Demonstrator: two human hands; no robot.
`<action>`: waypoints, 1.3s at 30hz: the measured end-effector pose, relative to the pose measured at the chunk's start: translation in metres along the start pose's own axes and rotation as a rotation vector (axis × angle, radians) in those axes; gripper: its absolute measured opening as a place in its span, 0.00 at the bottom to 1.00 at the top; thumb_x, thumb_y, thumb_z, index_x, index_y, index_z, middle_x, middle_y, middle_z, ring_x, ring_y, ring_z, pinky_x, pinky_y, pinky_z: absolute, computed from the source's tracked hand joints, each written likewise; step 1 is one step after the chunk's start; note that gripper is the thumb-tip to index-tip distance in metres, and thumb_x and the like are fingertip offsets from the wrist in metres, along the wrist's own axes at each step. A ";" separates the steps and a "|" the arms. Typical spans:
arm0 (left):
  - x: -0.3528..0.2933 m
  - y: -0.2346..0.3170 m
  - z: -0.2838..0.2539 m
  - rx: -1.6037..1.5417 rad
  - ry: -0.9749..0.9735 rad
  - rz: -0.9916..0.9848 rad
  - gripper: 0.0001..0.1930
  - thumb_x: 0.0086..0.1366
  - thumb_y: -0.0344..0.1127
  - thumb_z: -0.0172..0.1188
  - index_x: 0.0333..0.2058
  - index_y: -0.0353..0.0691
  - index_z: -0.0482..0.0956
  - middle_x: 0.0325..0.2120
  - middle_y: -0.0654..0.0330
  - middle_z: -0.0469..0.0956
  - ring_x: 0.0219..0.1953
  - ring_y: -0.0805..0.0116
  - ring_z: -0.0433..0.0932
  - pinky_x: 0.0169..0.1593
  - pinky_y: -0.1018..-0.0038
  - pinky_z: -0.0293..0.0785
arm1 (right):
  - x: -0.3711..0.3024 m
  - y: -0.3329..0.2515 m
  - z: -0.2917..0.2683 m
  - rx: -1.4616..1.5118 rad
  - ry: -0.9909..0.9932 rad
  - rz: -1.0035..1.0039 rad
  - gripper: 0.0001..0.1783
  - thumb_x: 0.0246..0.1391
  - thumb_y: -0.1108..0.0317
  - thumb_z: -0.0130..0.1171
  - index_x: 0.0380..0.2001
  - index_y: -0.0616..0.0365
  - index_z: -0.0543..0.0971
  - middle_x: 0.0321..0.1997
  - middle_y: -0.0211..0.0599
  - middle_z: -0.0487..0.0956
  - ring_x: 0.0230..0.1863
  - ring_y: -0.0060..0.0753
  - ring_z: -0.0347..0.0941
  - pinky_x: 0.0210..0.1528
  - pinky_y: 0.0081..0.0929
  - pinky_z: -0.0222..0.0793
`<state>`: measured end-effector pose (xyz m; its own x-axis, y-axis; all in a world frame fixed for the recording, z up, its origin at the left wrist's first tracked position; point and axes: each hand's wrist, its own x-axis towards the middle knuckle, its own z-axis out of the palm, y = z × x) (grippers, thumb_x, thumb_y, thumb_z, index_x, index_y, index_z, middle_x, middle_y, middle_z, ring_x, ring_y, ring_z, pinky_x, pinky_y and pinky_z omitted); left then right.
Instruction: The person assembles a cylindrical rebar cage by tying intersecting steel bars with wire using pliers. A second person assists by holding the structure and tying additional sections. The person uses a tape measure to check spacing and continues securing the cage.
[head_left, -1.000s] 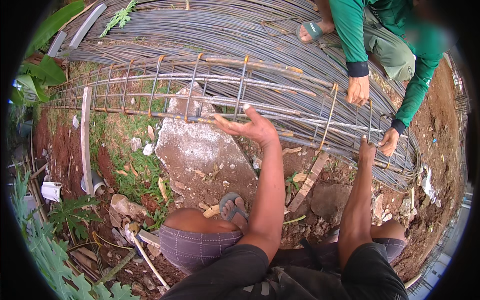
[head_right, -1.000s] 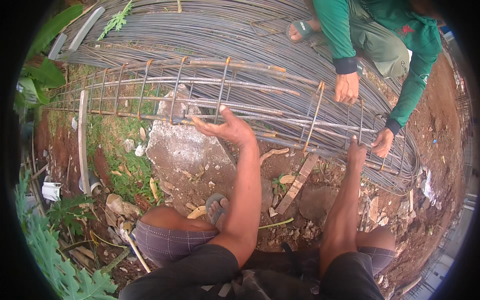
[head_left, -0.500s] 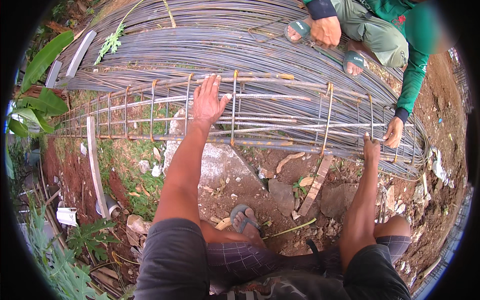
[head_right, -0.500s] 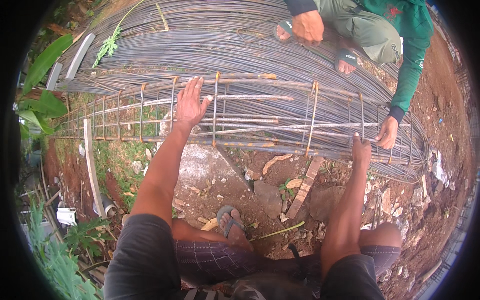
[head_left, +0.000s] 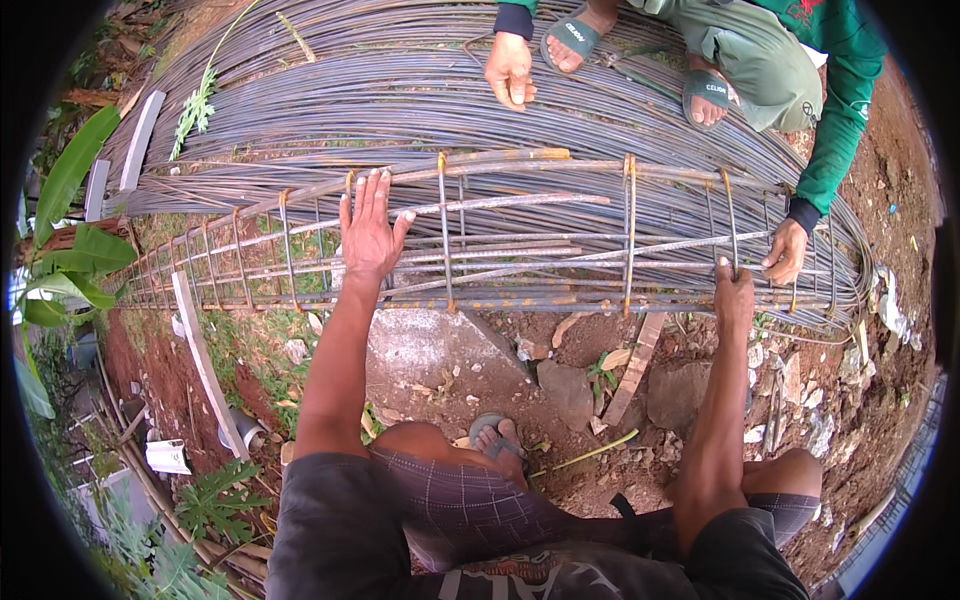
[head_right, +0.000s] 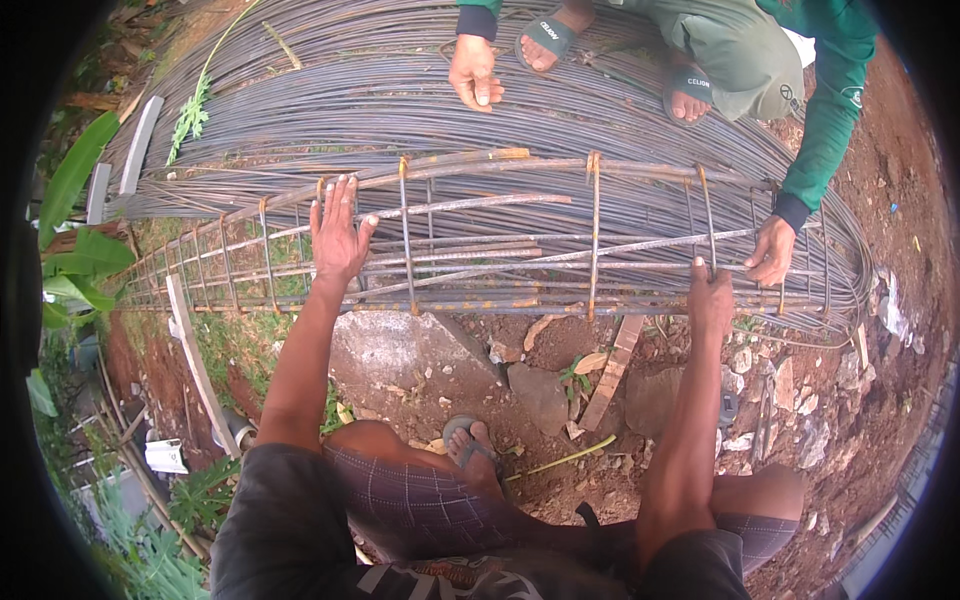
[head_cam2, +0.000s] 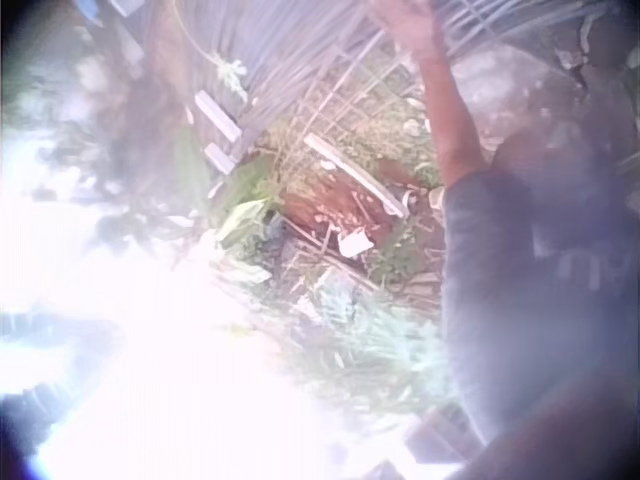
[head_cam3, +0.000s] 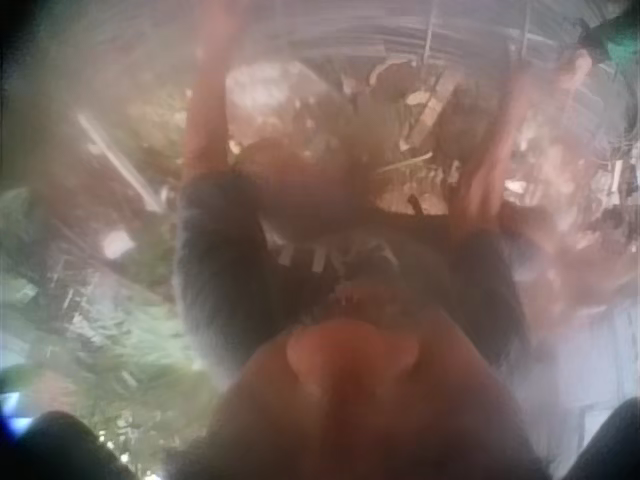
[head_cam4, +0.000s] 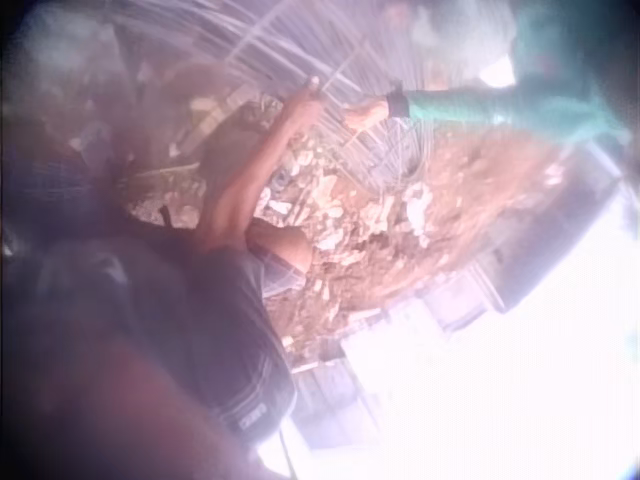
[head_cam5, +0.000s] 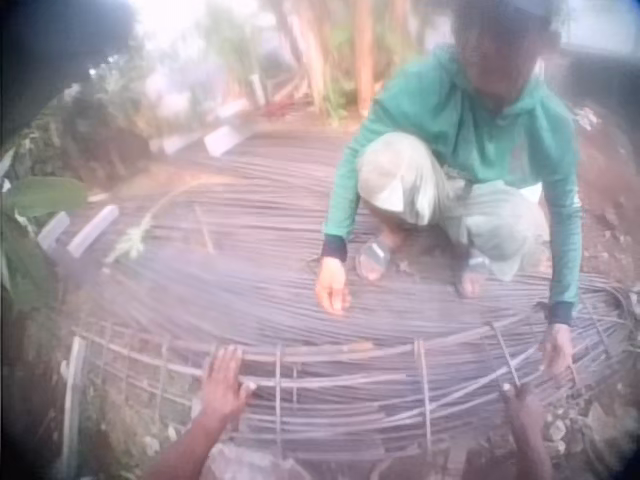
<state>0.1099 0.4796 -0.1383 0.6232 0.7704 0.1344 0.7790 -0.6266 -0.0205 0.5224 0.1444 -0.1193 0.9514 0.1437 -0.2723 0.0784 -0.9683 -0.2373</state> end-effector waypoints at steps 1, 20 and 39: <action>0.007 -0.004 -0.001 0.034 0.009 -0.006 0.36 0.66 0.61 0.42 0.67 0.49 0.52 0.67 0.59 0.53 0.69 0.59 0.51 0.69 0.54 0.40 | 0.007 0.005 -0.001 0.024 -0.006 -0.003 0.34 0.56 0.41 0.51 0.54 0.59 0.70 0.50 0.54 0.77 0.53 0.56 0.72 0.53 0.50 0.64; 0.013 -0.010 -0.005 0.038 -0.101 -0.035 0.37 0.66 0.61 0.43 0.68 0.51 0.49 0.70 0.59 0.44 0.71 0.53 0.39 0.68 0.47 0.35 | -0.011 -0.016 -0.003 -0.211 0.013 -0.165 0.33 0.56 0.37 0.50 0.40 0.62 0.76 0.46 0.57 0.76 0.55 0.63 0.65 0.52 0.53 0.65; 0.011 -0.010 -0.007 -0.006 -0.102 -0.067 0.36 0.67 0.61 0.41 0.68 0.52 0.48 0.70 0.61 0.44 0.71 0.56 0.39 0.68 0.48 0.41 | 0.007 0.062 -0.273 -0.354 -0.174 -0.154 0.29 0.57 0.50 0.55 0.55 0.60 0.72 0.47 0.48 0.80 0.46 0.41 0.78 0.53 0.37 0.70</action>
<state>0.1082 0.4935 -0.1292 0.5741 0.8181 0.0335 0.8187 -0.5742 -0.0091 0.6148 0.0298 0.1185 0.8587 0.2951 -0.4189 0.3419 -0.9389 0.0394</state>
